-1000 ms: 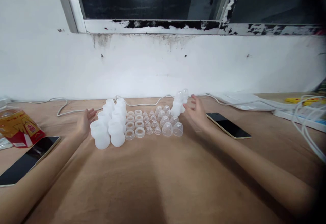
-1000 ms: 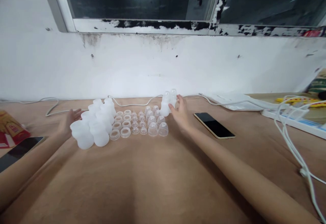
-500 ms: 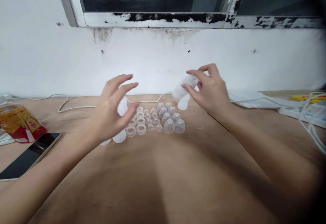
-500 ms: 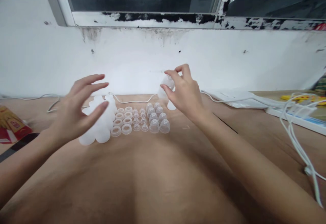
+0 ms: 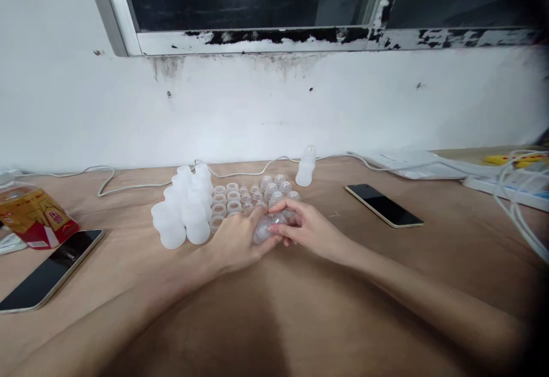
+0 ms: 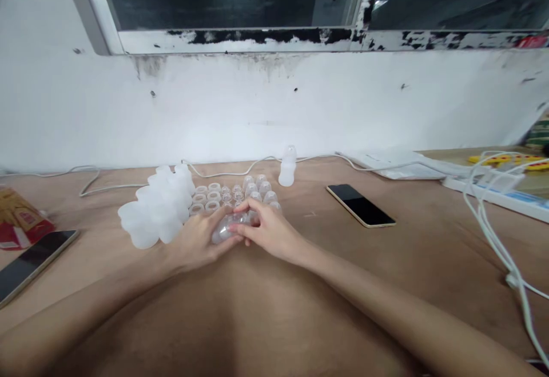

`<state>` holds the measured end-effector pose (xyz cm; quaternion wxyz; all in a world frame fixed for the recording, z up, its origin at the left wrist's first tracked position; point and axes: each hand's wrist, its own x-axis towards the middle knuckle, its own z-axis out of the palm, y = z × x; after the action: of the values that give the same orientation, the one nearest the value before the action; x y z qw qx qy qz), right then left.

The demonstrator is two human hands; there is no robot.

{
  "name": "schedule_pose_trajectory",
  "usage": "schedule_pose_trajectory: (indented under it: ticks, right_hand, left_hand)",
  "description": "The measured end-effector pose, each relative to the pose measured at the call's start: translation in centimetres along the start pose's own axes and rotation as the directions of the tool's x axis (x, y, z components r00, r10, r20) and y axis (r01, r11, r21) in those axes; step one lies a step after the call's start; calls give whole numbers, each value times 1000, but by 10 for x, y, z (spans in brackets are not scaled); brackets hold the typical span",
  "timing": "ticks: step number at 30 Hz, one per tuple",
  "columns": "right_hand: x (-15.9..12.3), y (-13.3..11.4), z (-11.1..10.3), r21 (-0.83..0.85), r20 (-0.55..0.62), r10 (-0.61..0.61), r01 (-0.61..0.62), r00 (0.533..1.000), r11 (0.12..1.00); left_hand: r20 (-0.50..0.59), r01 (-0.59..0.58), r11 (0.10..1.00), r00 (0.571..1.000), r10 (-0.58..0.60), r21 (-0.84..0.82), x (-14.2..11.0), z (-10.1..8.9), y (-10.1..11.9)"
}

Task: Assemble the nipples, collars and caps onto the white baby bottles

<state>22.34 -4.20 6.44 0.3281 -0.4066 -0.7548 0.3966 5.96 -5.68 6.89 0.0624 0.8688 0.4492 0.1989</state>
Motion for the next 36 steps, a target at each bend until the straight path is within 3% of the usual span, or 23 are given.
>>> schedule_pose_trajectory:
  ticks: [2, 5, 8, 10, 14, 16, 20, 22, 25, 27, 29, 32, 36]
  right_hand:
    - [-6, 1, 2, -2, 2, -14, 14, 1000, 1000]
    - [-14, -2, -9, -80, -16, -131, 129, 991, 988]
    - [-20, -2, -33, -211, -156, -239, 205, 958, 956]
    - [-21, 4, -44, -384, -171, -230, 150, 958, 911]
    - [-19, 25, -33, -671, 85, -157, 173, 984, 721]
    - [-15, 36, -19, -760, 83, -144, 156, 986, 630]
    - [-8, 44, -7, -859, -30, -181, 68, 983, 508]
    - [-7, 34, -6, -857, -102, -250, 43, 963, 513]
    - [-5, 7, -3, -802, -160, -310, 60, 937, 594]
    - [1, -10, 2, -755, -119, -221, 56, 968, 654]
    - [10, -19, 7, -753, -65, -99, 16, 993, 657]
    - [24, -16, 7, -743, -40, -32, -8, 999, 669]
    - [34, -1, 0, -585, -48, -104, 56, 993, 809]
  left_hand:
    - [46, 12, 997, 999, -9, -79, -1, 0, -2]
    - [118, 45, 984, 993, -25, -170, -6, -1, -9]
    - [155, 76, 967, 987, -38, -244, -16, -5, -21]
    - [102, 86, 948, 993, -57, -306, -22, -8, -28]
    - [-62, 93, 917, 990, -127, -387, -23, -8, -34]
    - [-106, 96, 912, 983, -150, -400, -21, -5, -35]
    - [-161, 77, 911, 975, -154, -404, -19, 0, -35]
    - [-177, 76, 921, 972, -154, -383, -20, 2, -33]
    - [-190, 56, 946, 974, -122, -318, -16, 6, -27]
    - [-177, 43, 966, 980, -90, -255, -10, 10, -23]
    - [-166, 51, 977, 982, -87, -208, -2, 14, -21]
    - [-182, 57, 980, 979, -92, -191, 6, 17, -23]
    - [-131, 90, 990, 986, -104, -110, 7, 19, -33]
